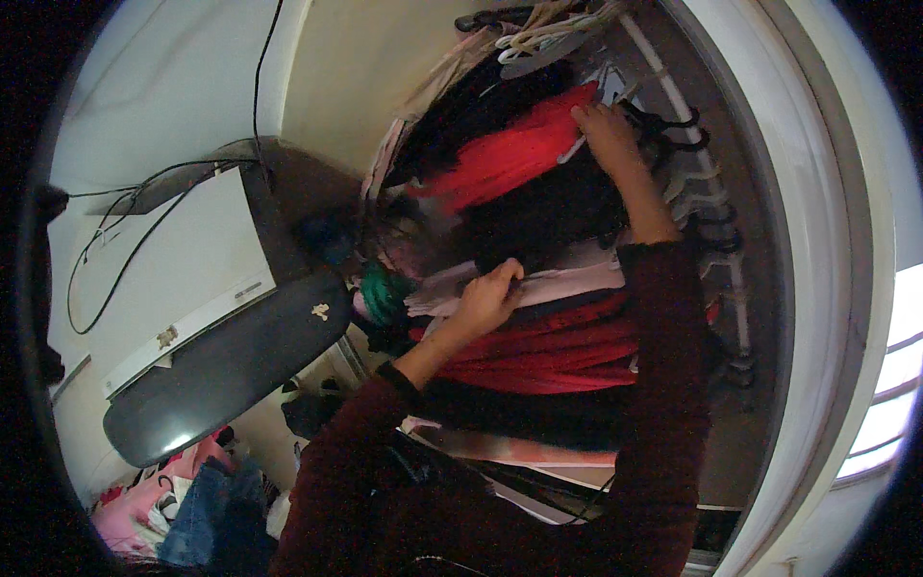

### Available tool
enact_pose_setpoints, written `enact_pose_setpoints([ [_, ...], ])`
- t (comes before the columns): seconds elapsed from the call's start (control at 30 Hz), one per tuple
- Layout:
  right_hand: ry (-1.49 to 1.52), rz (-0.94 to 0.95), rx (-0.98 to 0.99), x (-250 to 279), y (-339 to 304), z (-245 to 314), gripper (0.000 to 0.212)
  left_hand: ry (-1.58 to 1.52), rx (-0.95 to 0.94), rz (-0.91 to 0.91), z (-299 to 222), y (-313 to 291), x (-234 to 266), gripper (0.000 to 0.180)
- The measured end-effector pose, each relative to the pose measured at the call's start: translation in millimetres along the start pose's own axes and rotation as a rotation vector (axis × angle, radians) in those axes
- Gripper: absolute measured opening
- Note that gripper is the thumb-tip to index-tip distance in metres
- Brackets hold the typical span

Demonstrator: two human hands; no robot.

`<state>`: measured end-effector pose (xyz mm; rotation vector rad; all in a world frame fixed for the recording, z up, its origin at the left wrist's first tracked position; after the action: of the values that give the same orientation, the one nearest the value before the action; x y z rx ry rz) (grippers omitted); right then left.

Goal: The person removes clothes from a closet, places them on a bed, and then returns them to the closet on hangers. The person handles jeans, shirts, and other garments, moving them between the closet and the bed.

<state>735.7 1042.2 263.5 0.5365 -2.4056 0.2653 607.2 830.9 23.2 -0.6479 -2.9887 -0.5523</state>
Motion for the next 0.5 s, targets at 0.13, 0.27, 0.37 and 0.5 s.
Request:
enact_pose_setpoints([
  [0.13,0.002,-0.033,0.115,13,-30,-4,0.021,-0.159,0.098,-0.074,-2,1,-12,0.044],
  [0.27,0.470,-0.072,0.148,45,-48,-1,0.019,-0.021,0.057,-0.338,2,-2,-1,0.054],
  [0.37,0.625,0.030,0.090,42,-73,-24,0.015,0.177,0.091,-0.466,-15,1,13,0.064],
  [0.5,0.726,0.045,0.089,52,-93,-28,0.015,0.306,0.056,-0.592,-15,9,20,0.076],
])
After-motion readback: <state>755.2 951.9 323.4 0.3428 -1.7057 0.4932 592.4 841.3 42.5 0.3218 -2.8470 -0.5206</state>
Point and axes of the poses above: each hand's wrist, its own y-axis towards the middle knuckle, its own x-axis out of the back of the hand, z = x × y, the point moved 3 cm from there along y, towards the middle knuckle, and after that the axes turned 3 degrees about z, right-handed, at the moved point
